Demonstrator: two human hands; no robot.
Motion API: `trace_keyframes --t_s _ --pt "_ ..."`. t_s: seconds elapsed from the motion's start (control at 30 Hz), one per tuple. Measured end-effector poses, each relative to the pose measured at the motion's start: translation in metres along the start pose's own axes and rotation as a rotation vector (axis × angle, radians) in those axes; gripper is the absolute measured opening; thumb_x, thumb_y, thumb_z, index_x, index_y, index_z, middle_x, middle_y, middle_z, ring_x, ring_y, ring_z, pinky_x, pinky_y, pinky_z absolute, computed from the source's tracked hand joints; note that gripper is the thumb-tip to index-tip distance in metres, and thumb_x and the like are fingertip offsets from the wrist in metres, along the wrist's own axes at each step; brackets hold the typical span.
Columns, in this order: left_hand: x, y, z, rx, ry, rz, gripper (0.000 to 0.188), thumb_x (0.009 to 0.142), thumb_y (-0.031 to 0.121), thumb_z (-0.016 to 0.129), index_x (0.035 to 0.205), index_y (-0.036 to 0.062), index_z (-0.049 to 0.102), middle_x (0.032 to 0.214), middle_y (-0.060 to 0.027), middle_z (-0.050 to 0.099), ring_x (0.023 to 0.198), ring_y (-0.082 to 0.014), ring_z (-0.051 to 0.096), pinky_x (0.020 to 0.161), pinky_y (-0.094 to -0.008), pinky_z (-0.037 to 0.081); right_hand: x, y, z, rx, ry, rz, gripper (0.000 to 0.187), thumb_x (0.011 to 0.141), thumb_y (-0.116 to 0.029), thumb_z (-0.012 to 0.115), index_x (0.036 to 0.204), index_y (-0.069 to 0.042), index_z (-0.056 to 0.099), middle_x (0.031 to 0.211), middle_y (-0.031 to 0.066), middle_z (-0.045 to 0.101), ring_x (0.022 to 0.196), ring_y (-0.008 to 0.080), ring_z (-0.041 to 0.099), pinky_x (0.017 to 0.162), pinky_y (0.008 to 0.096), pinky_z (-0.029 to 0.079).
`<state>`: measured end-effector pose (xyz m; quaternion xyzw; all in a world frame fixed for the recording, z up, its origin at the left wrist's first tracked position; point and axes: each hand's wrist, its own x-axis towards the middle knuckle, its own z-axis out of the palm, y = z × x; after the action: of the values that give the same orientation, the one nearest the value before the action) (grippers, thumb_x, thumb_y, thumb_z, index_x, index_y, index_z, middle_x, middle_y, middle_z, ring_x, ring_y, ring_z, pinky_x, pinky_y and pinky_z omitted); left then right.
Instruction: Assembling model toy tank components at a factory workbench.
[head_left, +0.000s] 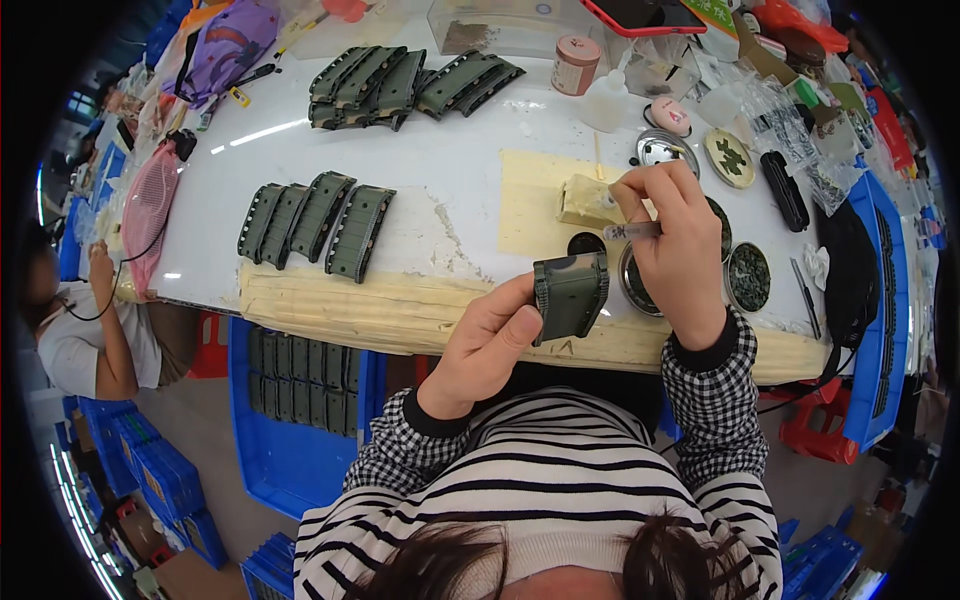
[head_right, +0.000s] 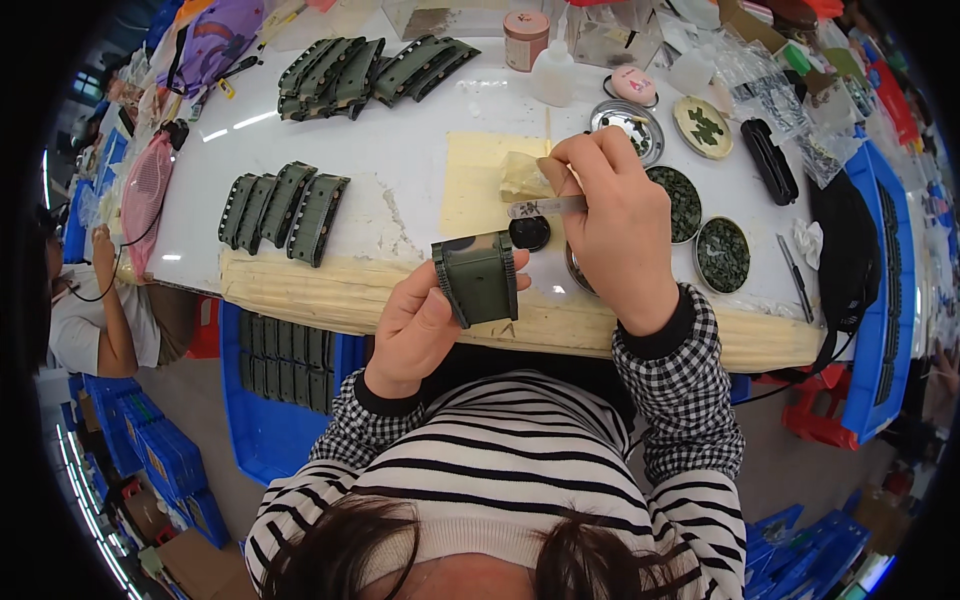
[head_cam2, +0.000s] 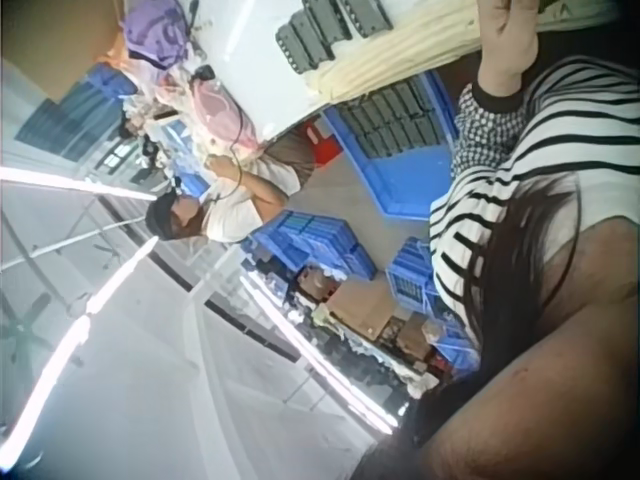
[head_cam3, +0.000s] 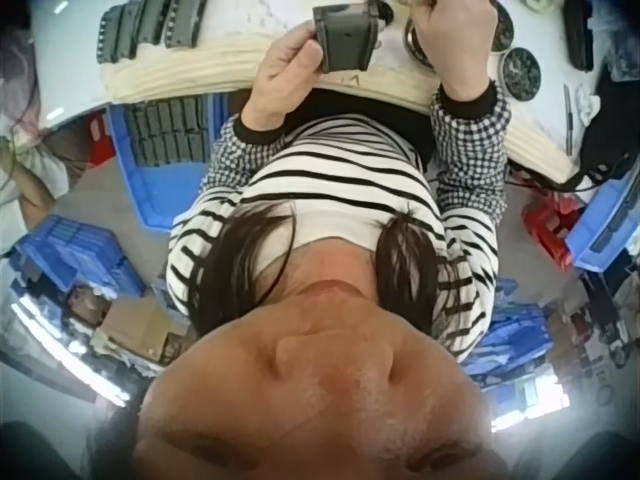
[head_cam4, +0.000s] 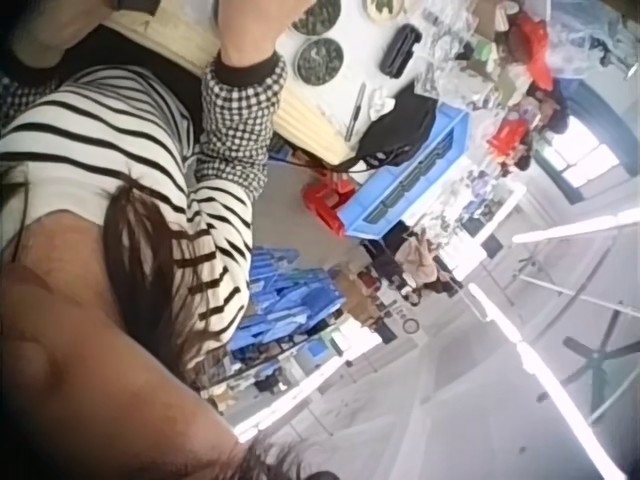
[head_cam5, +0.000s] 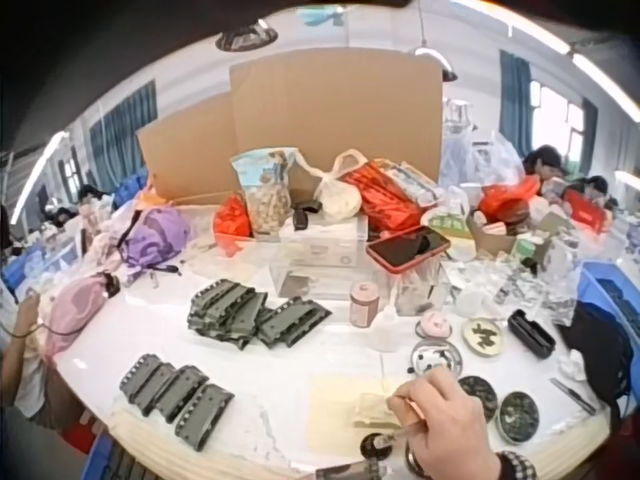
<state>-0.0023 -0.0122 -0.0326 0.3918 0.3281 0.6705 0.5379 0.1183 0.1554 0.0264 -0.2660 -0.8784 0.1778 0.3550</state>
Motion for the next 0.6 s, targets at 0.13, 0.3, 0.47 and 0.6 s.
trace_keyframes --t_s 0.13,0.3,0.47,0.6 --pt "-0.002 0.001 0.000 -0.026 0.017 -0.005 0.058 0.099 0.037 0.041 0.140 -0.0031 0.032 0.137 -0.0283 0.042 0.125 -0.0376 0.047 0.104 -0.0450 0.037 0.000 -0.005 -0.003 0.004 0.032 0.000 0.013 0.083 -0.004 0.065 0.096 -0.004 0.063 0.081 0.0088 0.055 0.060 0.0236 0.058 0.052 0.0318 0.045" --pt "-0.004 0.003 -0.002 -0.005 0.022 0.002 0.058 0.099 0.038 0.041 0.140 -0.0024 0.032 0.137 -0.0277 0.042 0.124 -0.0366 0.048 0.104 -0.0444 0.038 -0.007 -0.018 -0.021 0.127 0.068 -0.055 0.019 0.076 0.003 0.069 0.094 -0.003 0.066 0.077 0.0062 0.055 0.058 0.0145 0.051 0.048 0.0259 0.040" --pt "-0.005 0.007 0.002 0.023 0.036 -0.030 0.051 0.100 0.029 0.043 0.138 -0.0036 0.036 0.136 -0.0194 0.047 0.122 -0.0250 0.050 0.103 -0.0373 0.038 -0.018 -0.036 -0.028 0.223 -0.039 -0.300 0.029 0.066 -0.001 0.075 0.094 -0.006 0.069 0.076 0.0047 0.053 0.055 0.0147 0.050 0.048 0.0258 0.040" --pt "-0.005 0.019 0.008 0.241 0.031 -0.055 0.044 0.100 0.021 0.043 0.136 -0.0057 0.039 0.130 -0.0139 0.052 0.120 -0.0179 0.050 0.102 -0.0320 0.038 -0.021 -0.037 -0.029 0.183 -0.105 -0.417 0.039 0.058 -0.005 0.073 0.097 -0.008 0.070 0.075 0.0025 0.050 0.054 0.0132 0.050 0.046 0.0259 0.040"
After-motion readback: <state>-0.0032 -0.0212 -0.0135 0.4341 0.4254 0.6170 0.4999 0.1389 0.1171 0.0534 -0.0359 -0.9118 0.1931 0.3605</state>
